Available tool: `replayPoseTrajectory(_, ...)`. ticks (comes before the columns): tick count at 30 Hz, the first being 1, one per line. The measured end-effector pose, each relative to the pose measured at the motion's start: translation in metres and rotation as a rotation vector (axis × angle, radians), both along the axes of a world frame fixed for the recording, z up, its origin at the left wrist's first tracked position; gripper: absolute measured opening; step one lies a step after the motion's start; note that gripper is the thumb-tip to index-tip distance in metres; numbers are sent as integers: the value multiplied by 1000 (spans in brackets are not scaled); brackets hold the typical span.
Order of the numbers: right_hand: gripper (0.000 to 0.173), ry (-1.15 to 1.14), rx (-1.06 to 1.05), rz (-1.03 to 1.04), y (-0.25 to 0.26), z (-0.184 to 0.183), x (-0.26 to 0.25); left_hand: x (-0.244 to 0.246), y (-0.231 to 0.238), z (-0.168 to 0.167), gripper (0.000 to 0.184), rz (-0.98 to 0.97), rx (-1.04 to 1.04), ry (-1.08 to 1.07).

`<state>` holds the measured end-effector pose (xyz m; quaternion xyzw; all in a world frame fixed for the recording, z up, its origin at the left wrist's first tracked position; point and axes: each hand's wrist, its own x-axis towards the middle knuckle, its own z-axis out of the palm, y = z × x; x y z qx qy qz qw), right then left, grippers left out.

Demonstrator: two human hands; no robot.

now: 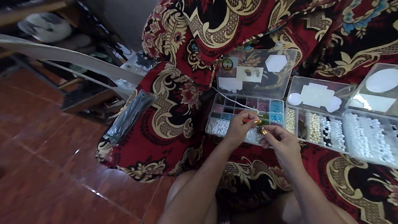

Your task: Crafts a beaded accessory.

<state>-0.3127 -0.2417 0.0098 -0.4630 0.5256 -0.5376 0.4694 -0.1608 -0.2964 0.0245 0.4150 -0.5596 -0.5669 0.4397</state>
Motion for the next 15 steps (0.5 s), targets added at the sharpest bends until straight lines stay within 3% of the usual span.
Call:
replayPoseTrajectory(4,40,81,20,62,-1,0,-1,1,0,-1,7,-21,4,-19)
replayPoseTrajectory(6,36,81,-22,39,0,-1,-1,0,1,1,6,-33,16,-45)
replayPoseTrajectory(10,12,76,-39,-9,0,-1,0,0,2,3,5,-27,37,-68)
replayPoseTrajectory(15,12,61,-53,-10,0,-3,-1,0,2,8,10,56,152,-60)
